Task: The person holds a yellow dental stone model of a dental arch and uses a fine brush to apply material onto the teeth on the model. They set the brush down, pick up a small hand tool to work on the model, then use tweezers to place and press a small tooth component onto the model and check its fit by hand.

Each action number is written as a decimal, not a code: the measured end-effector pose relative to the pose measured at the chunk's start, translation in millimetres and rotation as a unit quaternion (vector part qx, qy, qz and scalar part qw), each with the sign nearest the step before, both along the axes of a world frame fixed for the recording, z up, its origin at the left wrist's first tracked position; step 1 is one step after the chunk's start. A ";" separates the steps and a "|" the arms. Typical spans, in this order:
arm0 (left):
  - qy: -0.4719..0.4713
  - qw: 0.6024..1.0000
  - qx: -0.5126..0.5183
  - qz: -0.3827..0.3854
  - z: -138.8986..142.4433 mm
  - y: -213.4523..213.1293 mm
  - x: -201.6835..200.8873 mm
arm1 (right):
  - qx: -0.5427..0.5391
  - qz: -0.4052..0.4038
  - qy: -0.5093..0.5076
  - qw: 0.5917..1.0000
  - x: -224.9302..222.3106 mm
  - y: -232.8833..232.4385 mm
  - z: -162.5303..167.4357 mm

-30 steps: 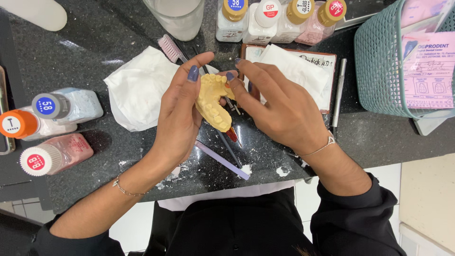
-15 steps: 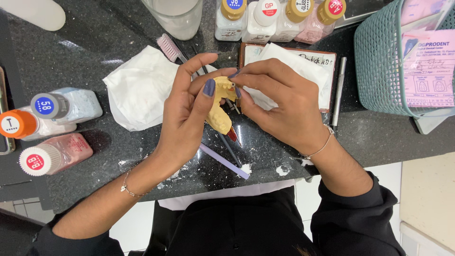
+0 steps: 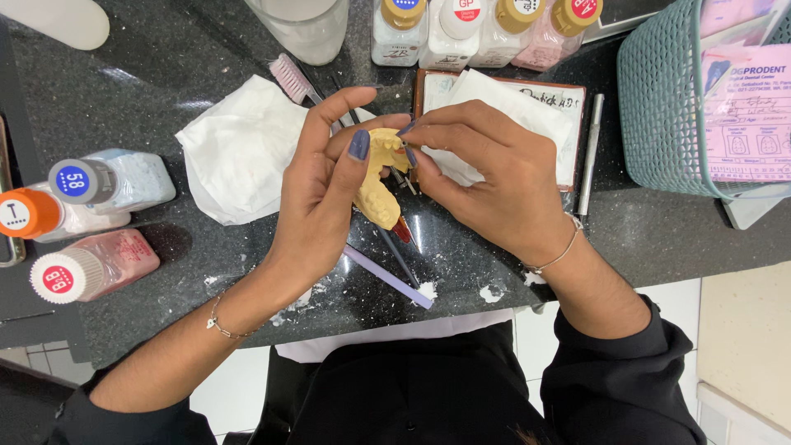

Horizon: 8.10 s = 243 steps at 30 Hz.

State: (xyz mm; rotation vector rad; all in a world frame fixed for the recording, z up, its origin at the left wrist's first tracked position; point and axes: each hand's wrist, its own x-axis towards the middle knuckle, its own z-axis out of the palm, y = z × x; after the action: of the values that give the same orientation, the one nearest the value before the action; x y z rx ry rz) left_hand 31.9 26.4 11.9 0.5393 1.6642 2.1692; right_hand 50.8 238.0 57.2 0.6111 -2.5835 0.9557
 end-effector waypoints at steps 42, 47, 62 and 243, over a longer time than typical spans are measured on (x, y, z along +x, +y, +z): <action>0.027 0.999 -0.031 -0.028 4.1 -2.5 -1.6 | -0.122 0.056 -0.173 0.976 -7.6 8.9 5.4; 0.013 0.999 -0.040 -0.029 5.7 -1.6 -2.7 | -0.141 0.049 -0.210 0.966 -9.1 10.8 4.5; -0.064 0.998 -0.007 -0.026 5.4 1.9 -5.6 | -0.146 0.013 -0.200 0.969 -7.5 8.1 3.3; -0.061 0.997 0.043 -0.037 10.8 -1.6 -3.9 | -0.088 0.038 -0.084 0.992 2.1 14.9 2.3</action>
State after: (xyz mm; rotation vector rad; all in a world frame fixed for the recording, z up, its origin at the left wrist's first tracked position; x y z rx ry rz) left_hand 28.0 24.8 22.7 0.4737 1.4702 2.1833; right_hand 52.9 252.9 59.6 0.6096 -2.5962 1.2946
